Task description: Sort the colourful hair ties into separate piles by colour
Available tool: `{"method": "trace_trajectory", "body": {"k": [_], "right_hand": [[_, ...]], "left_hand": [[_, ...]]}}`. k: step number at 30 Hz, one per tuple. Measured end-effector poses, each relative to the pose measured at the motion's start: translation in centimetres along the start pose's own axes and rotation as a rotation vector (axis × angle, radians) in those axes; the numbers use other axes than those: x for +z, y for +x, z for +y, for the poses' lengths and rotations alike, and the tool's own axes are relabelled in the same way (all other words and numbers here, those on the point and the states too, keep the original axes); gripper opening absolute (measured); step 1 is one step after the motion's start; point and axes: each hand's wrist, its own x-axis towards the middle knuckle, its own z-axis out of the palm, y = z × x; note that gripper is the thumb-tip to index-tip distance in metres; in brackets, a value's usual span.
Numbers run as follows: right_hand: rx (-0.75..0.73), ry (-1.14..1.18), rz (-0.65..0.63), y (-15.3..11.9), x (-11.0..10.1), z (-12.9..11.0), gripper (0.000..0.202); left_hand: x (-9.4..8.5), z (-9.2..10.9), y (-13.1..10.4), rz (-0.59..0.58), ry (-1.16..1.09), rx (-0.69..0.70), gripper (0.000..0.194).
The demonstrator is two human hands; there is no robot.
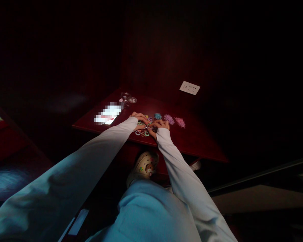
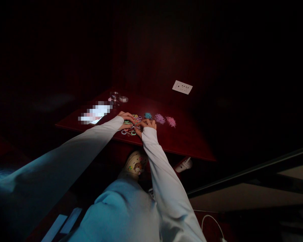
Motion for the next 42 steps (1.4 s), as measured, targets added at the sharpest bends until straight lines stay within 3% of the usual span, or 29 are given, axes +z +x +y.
{"method": "trace_trajectory", "body": {"k": [7,15,19,25,37,42], "right_hand": [[0.022,-0.019,0.000,0.0,-0.1,0.0,0.022],[-0.010,-0.046,0.010,0.1,0.1,-0.6,0.027],[-0.003,-0.049,0.013,0.4,0.3,-0.7,0.027],[0.011,-0.070,0.023,0.7,0.4,-0.9,0.028],[0.028,-0.132,-0.037,0.2,-0.2,-1.5,0.022],[0.020,-0.102,-0.018,0.3,0.0,-1.4,0.023]], "left_hand": [[0.4,-1.0,0.3,-0.028,-0.007,0.045,0.015],[0.0,0.1,-0.2,0.158,-0.023,0.026,0.023],[0.4,0.5,0.0,0.158,-0.004,-0.018,0.027],[1.8,0.5,0.7,0.208,0.000,-0.076,0.018],[1.1,-0.2,0.3,0.149,0.045,0.024,0.012],[1.7,-0.5,0.4,0.218,0.040,-0.005,0.016]]}}
